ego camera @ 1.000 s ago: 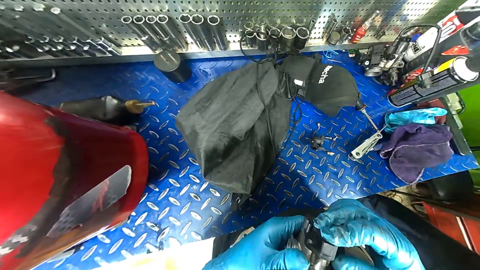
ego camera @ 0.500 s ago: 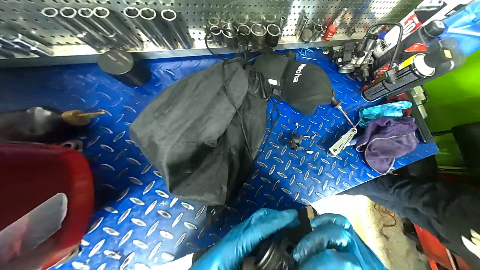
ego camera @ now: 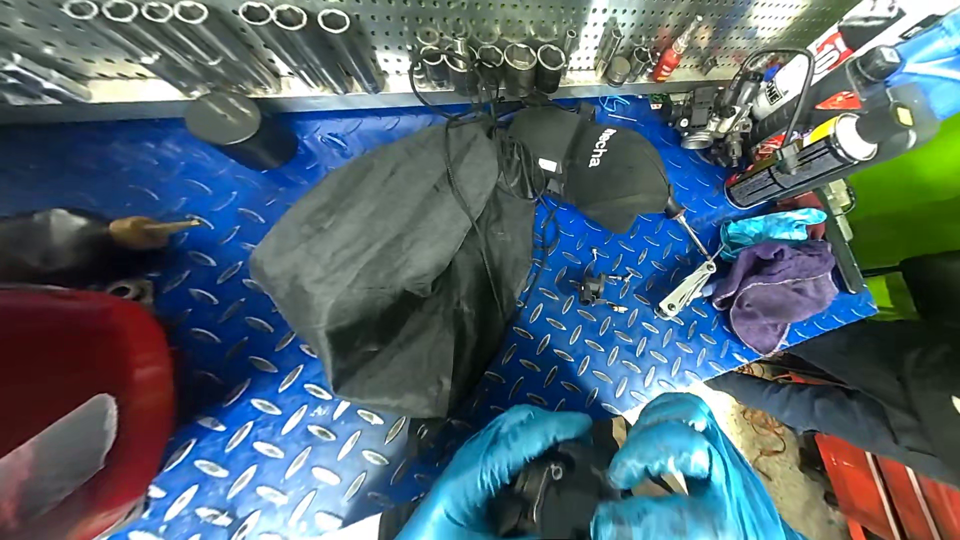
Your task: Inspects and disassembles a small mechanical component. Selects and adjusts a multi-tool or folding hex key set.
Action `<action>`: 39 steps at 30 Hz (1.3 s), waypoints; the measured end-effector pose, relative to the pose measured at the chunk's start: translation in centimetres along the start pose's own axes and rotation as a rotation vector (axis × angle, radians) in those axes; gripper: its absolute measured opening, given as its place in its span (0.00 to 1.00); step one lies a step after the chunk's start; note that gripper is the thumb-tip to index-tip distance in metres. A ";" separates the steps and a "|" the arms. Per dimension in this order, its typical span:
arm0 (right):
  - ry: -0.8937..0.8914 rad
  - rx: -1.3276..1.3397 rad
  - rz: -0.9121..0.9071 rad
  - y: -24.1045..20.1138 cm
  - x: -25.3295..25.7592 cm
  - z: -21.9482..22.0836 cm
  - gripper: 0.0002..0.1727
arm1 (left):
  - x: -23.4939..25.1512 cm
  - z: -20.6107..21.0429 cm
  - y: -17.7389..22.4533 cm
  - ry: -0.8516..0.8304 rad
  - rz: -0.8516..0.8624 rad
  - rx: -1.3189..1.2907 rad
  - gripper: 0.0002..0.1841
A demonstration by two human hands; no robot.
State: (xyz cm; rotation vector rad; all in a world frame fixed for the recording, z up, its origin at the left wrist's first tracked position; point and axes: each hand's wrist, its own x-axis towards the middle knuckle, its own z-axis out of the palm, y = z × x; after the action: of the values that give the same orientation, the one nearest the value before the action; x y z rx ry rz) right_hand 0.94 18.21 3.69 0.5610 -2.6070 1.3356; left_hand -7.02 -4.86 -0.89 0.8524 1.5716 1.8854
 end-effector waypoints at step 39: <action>0.047 0.538 0.525 -2.7 0.8 -0.9 0.21 | 0.2 1.4 0.7 -0.070 0.070 0.378 0.27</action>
State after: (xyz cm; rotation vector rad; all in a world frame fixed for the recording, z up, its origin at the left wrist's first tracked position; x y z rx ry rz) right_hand 1.24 17.24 6.48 -0.1269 -2.4314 2.2002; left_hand -6.11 -3.93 -0.04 1.1320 1.9083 1.6060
